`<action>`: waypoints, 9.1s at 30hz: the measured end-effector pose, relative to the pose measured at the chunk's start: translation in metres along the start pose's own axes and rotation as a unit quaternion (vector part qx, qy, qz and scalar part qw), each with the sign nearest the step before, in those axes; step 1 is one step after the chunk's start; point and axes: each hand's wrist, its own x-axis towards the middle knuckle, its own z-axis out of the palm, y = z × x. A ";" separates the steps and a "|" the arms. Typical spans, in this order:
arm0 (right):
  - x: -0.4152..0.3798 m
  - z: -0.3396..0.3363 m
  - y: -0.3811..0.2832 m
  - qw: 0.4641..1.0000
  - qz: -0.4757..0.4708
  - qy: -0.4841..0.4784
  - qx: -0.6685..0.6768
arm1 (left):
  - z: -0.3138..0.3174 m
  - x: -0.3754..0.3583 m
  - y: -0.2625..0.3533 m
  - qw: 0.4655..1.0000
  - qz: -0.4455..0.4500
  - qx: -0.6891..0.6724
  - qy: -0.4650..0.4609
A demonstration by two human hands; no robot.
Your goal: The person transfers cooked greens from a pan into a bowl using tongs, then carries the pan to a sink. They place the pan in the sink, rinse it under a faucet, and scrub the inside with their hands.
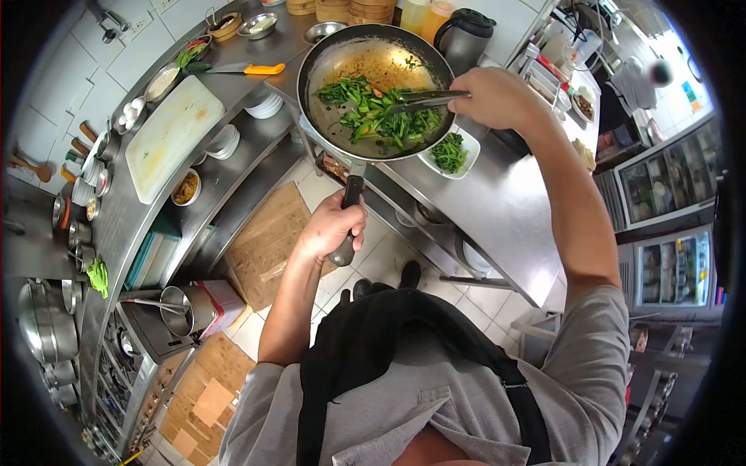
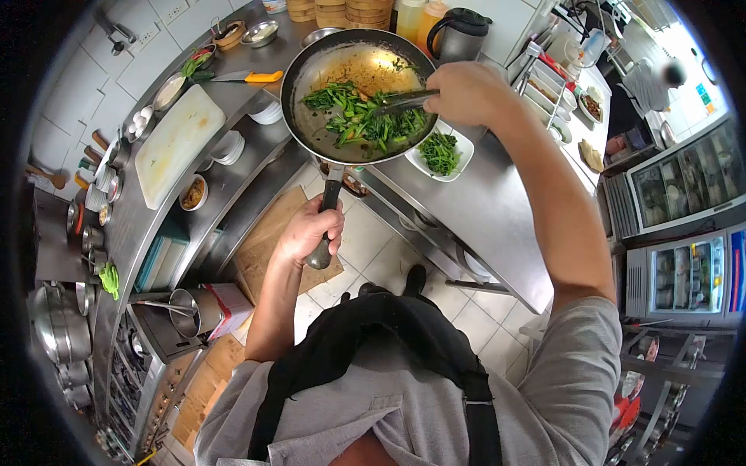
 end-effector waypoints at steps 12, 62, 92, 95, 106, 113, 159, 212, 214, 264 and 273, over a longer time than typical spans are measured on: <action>0.041 0.038 -0.054 0.998 -0.033 0.036 -0.034 | 0.006 -0.002 -0.003 1.000 -0.004 0.021 0.002; -0.073 0.023 0.051 0.991 0.095 0.056 0.081 | 0.007 0.009 -0.010 0.998 -0.027 0.034 0.043; 0.059 0.067 -0.048 0.994 -0.061 0.089 -0.002 | 0.020 0.000 -0.008 1.000 -0.020 -0.001 0.007; 0.056 0.067 -0.039 0.993 -0.065 0.101 0.004 | 0.018 -0.003 -0.008 1.000 -0.024 -0.017 0.005; -0.041 0.022 0.077 0.950 0.000 0.254 0.183 | 0.013 0.000 -0.014 0.999 -0.012 0.014 0.037; -0.101 0.101 0.105 0.948 0.186 0.144 0.214 | 0.001 0.001 -0.024 0.997 0.005 0.033 0.069; -0.004 0.003 0.018 0.996 -0.006 -0.005 0.084 | 0.009 0.006 -0.029 0.999 -0.012 0.008 0.038; -0.072 0.108 0.071 0.991 0.130 -0.019 0.001 | -0.007 0.005 -0.021 0.996 0.000 0.018 0.083; -0.070 0.106 0.072 0.993 0.121 -0.018 -0.006 | -0.002 0.003 -0.017 0.995 0.001 0.023 0.092; 0.001 0.051 -0.004 0.978 -0.118 0.152 -0.082 | 0.008 -0.005 -0.009 0.998 -0.005 0.019 0.063; 0.029 0.056 -0.001 0.975 -0.187 0.085 -0.081 | 0.008 -0.005 -0.013 0.998 -0.016 0.016 0.060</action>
